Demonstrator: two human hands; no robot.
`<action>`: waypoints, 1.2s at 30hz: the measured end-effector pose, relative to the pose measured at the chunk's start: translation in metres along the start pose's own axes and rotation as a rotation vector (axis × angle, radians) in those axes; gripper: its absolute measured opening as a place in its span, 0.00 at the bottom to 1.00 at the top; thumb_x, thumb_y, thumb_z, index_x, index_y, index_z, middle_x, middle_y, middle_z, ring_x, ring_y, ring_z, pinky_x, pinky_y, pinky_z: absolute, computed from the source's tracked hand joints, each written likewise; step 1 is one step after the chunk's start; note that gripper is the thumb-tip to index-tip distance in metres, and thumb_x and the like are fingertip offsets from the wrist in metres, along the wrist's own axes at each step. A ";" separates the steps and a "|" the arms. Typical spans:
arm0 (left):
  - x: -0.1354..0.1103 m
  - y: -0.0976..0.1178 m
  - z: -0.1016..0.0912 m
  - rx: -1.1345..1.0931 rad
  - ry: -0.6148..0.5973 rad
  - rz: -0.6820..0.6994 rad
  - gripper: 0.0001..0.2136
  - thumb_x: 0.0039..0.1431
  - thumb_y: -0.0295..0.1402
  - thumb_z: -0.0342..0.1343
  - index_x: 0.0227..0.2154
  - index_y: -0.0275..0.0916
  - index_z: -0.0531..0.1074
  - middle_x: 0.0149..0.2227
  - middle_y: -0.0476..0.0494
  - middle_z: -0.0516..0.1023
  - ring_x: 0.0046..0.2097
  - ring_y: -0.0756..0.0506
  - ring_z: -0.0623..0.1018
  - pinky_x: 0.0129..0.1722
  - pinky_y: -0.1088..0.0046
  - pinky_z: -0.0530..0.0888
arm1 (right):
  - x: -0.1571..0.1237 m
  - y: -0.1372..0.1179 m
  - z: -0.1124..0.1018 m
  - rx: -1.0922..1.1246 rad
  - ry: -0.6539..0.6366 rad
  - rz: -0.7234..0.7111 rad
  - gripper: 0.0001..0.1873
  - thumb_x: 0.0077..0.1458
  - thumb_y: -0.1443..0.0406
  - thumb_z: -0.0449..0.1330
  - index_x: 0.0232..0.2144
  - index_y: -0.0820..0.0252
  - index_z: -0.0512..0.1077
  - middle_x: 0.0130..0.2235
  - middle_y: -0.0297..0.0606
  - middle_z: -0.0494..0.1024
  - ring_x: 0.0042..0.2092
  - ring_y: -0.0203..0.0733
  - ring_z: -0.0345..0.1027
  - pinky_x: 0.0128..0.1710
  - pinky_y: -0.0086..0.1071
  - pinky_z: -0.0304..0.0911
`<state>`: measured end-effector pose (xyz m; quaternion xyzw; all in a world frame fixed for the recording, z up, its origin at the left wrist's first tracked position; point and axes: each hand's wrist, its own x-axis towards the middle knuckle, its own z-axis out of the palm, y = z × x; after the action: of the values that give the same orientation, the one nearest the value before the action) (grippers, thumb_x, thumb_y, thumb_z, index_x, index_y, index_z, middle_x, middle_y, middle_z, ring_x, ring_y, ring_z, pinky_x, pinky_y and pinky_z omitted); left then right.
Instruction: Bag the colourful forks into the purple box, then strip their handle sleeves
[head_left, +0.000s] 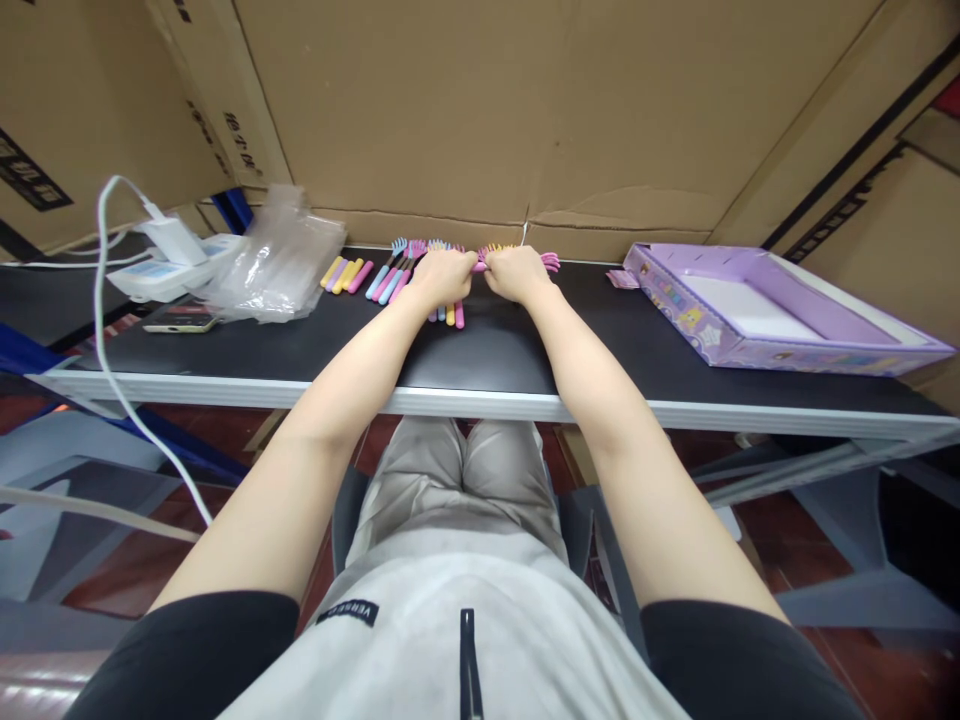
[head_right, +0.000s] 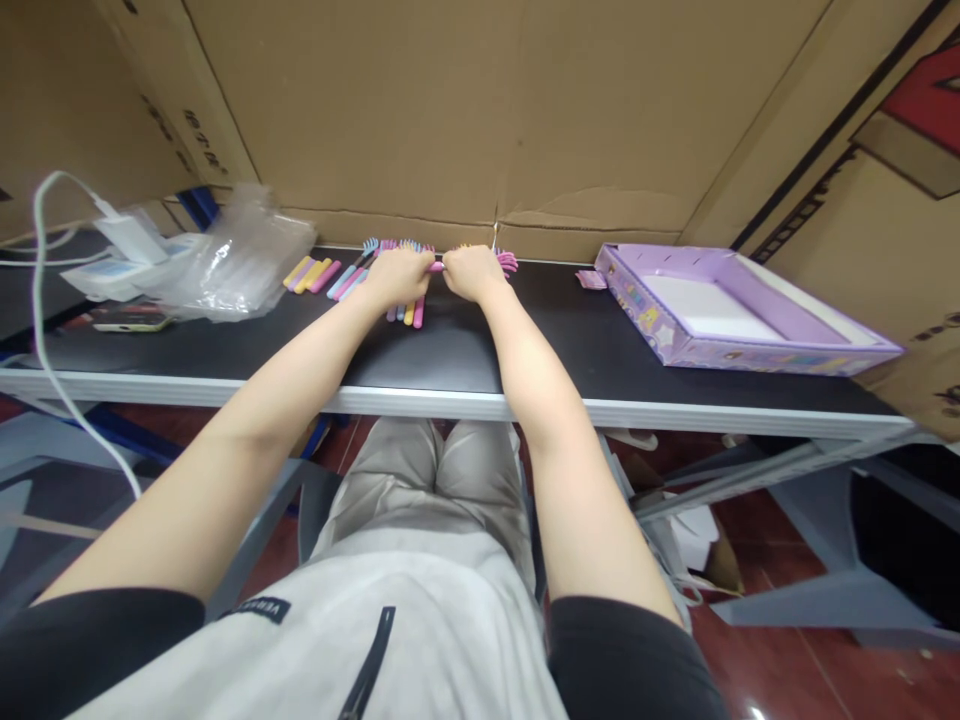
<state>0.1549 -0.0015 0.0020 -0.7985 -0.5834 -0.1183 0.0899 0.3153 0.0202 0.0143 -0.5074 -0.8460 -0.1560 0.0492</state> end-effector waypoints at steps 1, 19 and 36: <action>0.000 0.000 0.001 -0.016 0.008 -0.002 0.21 0.78 0.29 0.48 0.62 0.33 0.83 0.60 0.22 0.87 0.67 0.25 0.84 0.62 0.54 0.76 | 0.000 0.000 0.001 0.013 0.002 0.007 0.29 0.75 0.67 0.49 0.62 0.75 0.85 0.61 0.70 0.86 0.65 0.72 0.80 0.62 0.51 0.68; 0.005 -0.032 0.006 -0.078 0.111 0.089 0.12 0.75 0.39 0.58 0.48 0.43 0.85 0.52 0.31 0.89 0.60 0.30 0.85 0.56 0.60 0.76 | -0.006 0.034 -0.013 0.542 -0.103 0.039 0.16 0.75 0.58 0.65 0.46 0.63 0.88 0.31 0.34 0.82 0.34 0.40 0.68 0.41 0.31 0.61; 0.007 -0.038 -0.012 -0.762 -0.154 0.102 0.25 0.69 0.45 0.66 0.21 0.44 0.60 0.22 0.55 0.56 0.28 0.49 0.58 0.34 0.67 0.56 | -0.003 0.052 0.014 0.153 0.316 -0.330 0.18 0.77 0.66 0.54 0.46 0.61 0.86 0.44 0.52 0.87 0.51 0.59 0.77 0.57 0.49 0.62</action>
<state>0.1193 0.0129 0.0152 -0.8090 -0.4623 -0.2616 -0.2515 0.3637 0.0448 0.0118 -0.3262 -0.9087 -0.1747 0.1932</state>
